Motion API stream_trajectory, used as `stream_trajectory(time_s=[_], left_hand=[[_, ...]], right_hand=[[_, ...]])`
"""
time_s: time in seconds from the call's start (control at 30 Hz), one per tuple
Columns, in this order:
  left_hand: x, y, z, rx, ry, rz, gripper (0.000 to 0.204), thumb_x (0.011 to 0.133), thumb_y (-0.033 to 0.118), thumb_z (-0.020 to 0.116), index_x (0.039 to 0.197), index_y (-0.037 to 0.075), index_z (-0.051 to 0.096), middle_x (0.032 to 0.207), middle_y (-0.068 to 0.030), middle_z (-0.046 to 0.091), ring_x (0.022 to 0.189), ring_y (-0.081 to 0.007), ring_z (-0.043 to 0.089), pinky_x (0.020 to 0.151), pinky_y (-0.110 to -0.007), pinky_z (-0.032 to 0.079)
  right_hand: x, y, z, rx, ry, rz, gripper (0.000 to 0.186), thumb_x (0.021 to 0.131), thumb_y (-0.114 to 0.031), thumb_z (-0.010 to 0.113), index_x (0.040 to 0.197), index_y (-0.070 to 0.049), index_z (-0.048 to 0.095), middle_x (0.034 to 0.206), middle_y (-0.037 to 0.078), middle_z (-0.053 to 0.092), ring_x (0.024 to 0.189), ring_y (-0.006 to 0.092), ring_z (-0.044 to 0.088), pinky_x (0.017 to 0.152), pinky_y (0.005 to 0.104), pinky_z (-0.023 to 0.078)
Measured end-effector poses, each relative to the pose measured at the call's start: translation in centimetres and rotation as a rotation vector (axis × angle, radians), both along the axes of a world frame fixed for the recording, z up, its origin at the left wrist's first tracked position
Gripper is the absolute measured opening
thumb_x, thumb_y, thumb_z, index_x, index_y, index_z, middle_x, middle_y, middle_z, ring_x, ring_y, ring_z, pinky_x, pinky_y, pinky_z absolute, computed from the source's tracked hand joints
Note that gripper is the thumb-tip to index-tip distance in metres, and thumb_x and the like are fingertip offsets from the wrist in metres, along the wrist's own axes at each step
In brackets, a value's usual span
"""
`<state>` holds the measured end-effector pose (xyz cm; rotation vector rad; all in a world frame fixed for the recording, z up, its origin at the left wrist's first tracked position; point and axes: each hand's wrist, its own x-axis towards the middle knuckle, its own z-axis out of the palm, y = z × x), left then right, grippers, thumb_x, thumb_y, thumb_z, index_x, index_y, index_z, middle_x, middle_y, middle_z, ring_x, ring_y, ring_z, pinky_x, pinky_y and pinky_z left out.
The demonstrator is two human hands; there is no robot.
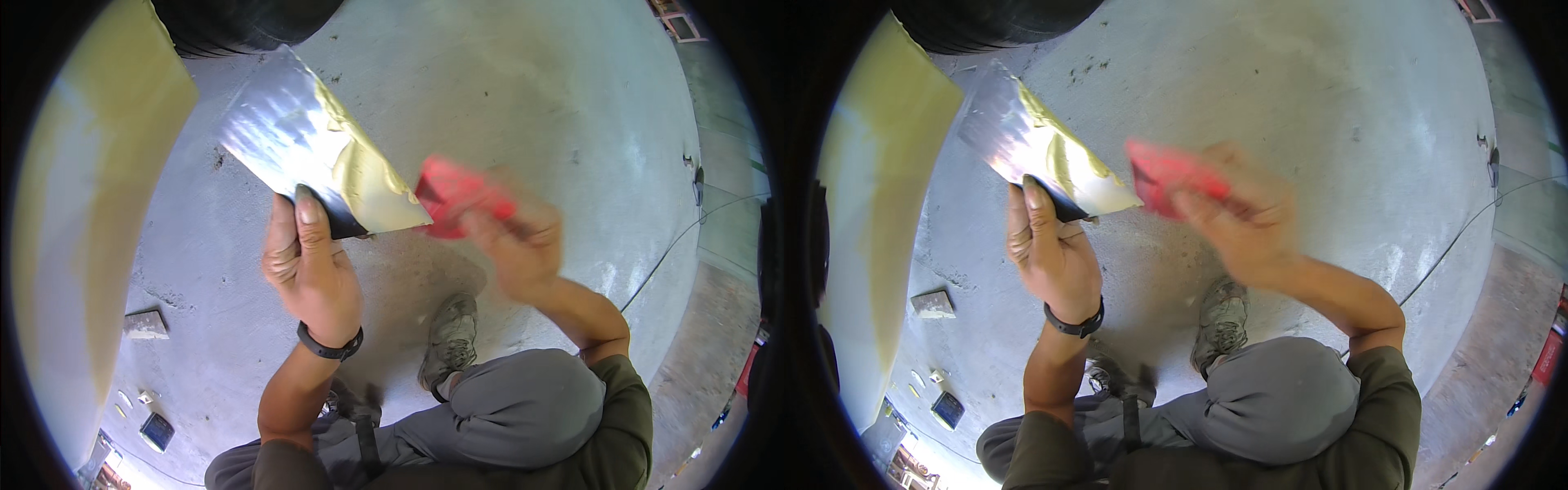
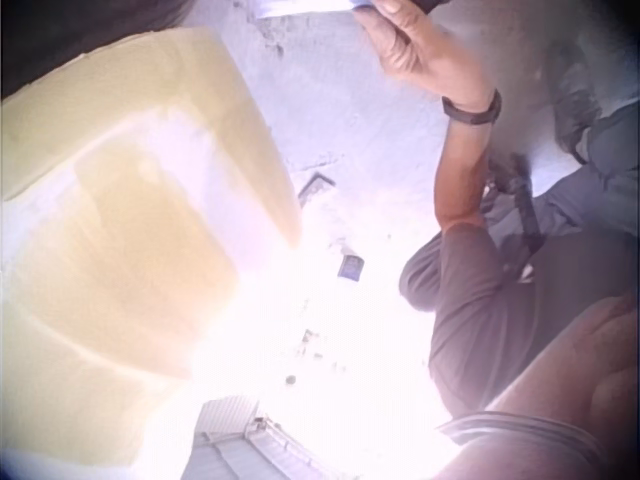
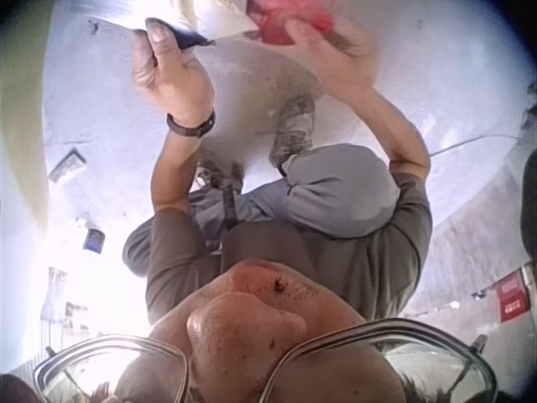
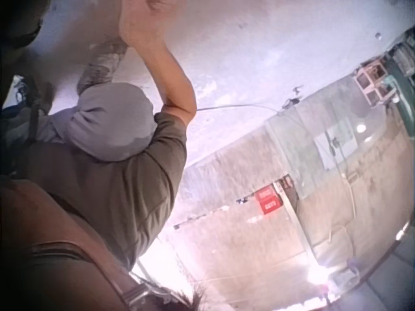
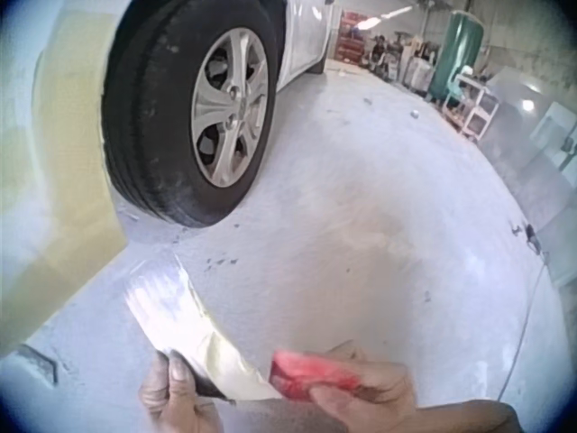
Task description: The person mixes a yellow paste on a metal mixing card, then uses a red plastic spreader to apply the filler onto a white car bumper. The person repeatedly scoops more paste and spreads it over the bumper surface.
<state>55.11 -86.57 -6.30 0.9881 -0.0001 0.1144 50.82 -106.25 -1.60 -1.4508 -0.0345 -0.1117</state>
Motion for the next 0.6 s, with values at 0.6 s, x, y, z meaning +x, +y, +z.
stream_trajectory(time_s=[0.6], left_hand=[[-0.6,-1.9,0.9,-0.115,0.185,-0.116,0.037,0.113,0.023,0.058,0.146,0.005,0.062,0.123,-0.0070,0.075,0.100,-0.0158,0.075,0.080,-0.035,0.062]], right_hand=[[1.9,-3.2,-0.8,0.354,-0.284,-0.234,0.031,0.113,-0.008,0.051,0.141,-0.005,0.064,0.140,0.008,0.069,0.131,0.0215,0.065,0.116,0.0487,0.052]])
